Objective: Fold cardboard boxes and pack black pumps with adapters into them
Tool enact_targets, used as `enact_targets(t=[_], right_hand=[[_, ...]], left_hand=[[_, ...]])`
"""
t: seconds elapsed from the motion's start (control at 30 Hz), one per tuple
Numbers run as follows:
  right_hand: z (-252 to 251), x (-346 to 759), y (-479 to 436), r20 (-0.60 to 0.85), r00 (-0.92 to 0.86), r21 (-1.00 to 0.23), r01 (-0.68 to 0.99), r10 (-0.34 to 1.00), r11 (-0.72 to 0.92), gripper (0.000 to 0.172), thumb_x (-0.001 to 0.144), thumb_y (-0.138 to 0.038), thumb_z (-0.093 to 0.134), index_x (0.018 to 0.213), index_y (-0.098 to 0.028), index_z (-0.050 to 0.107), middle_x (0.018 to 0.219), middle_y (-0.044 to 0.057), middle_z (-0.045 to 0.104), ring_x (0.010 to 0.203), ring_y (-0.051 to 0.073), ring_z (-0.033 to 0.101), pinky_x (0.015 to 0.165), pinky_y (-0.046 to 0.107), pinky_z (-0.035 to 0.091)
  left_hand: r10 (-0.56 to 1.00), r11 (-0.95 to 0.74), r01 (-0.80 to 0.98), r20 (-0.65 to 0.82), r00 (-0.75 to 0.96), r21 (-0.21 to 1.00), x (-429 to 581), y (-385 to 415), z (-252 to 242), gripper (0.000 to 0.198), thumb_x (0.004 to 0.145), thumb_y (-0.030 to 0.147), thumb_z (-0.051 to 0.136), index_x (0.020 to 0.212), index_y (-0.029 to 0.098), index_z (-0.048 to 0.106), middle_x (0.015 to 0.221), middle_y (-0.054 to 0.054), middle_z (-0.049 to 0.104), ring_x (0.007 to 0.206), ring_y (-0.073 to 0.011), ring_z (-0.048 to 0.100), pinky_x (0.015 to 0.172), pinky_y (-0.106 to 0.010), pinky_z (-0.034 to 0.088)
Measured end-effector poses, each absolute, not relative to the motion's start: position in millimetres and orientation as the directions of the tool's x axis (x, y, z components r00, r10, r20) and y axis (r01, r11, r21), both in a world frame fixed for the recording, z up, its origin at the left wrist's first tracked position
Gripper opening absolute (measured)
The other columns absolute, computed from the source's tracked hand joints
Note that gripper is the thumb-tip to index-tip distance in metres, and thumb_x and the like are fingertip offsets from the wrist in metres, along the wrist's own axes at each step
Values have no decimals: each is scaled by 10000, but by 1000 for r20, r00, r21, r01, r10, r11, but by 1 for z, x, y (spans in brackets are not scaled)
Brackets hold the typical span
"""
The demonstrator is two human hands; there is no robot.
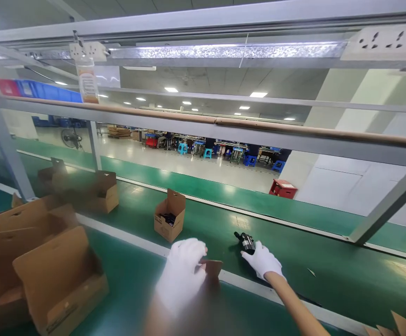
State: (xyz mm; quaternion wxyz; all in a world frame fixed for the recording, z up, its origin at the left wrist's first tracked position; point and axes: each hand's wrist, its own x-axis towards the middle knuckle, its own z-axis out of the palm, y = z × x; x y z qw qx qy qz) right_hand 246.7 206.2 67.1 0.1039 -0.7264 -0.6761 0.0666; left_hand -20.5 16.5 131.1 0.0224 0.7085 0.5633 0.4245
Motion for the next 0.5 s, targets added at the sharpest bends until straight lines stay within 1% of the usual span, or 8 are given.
enact_targets(t=[0.07,0.1,0.2,0.27,0.37,0.43,0.5], right_hand=[[42,242,216,3,131,-238,963,991,-127,724,789,-535,512,1290,-27,392,1177,272,557,1048,421,571,838,506,424],[33,240,220,-11,149,-246,958,989,-147,708,798,-534,496,1279,-24,392,1142,270,576,1031,414,584,824,498,428],[17,233,228,-30,173,-303,937,984,-174,594,825,-518,434,1215,-69,431,1061,238,621,970,391,621,786,485,438],[15,232,231,-32,166,-360,918,986,-166,525,825,-513,417,1158,-110,466,1020,212,641,939,379,636,783,482,443],[18,237,228,-26,107,-483,869,994,-106,460,829,-525,387,1069,-152,510,959,174,664,899,346,653,799,467,463],[23,243,224,-1,33,-584,811,999,-27,458,867,-529,286,1053,-177,512,987,153,666,907,304,661,810,428,488],[30,251,219,38,-51,-665,744,998,64,502,900,-512,134,1054,-197,494,1003,138,669,911,266,668,797,387,516]], left_hand=[[837,-302,847,547,16,438,-14,17,129,282,709,59,469,877,201,647,967,-62,687,933,-264,605,836,-434,477],[848,-270,870,530,13,412,-12,18,127,264,705,53,465,832,202,641,904,-54,686,874,-255,608,791,-412,481],[864,-216,917,504,19,335,-7,22,124,245,700,53,469,799,213,626,791,-37,666,774,-235,590,706,-366,458],[864,-190,936,503,17,296,-4,23,124,252,701,48,469,810,217,621,767,-34,651,746,-224,572,684,-357,433],[863,-166,954,504,19,249,-1,24,128,257,714,43,451,817,218,609,800,-35,625,759,-219,548,678,-362,400],[862,-163,955,506,16,247,0,23,131,244,726,47,440,809,216,597,821,-35,609,772,-217,537,681,-364,393],[851,-188,939,525,10,286,1,21,135,175,737,85,467,782,210,581,816,-33,596,778,-211,531,700,-362,401]])
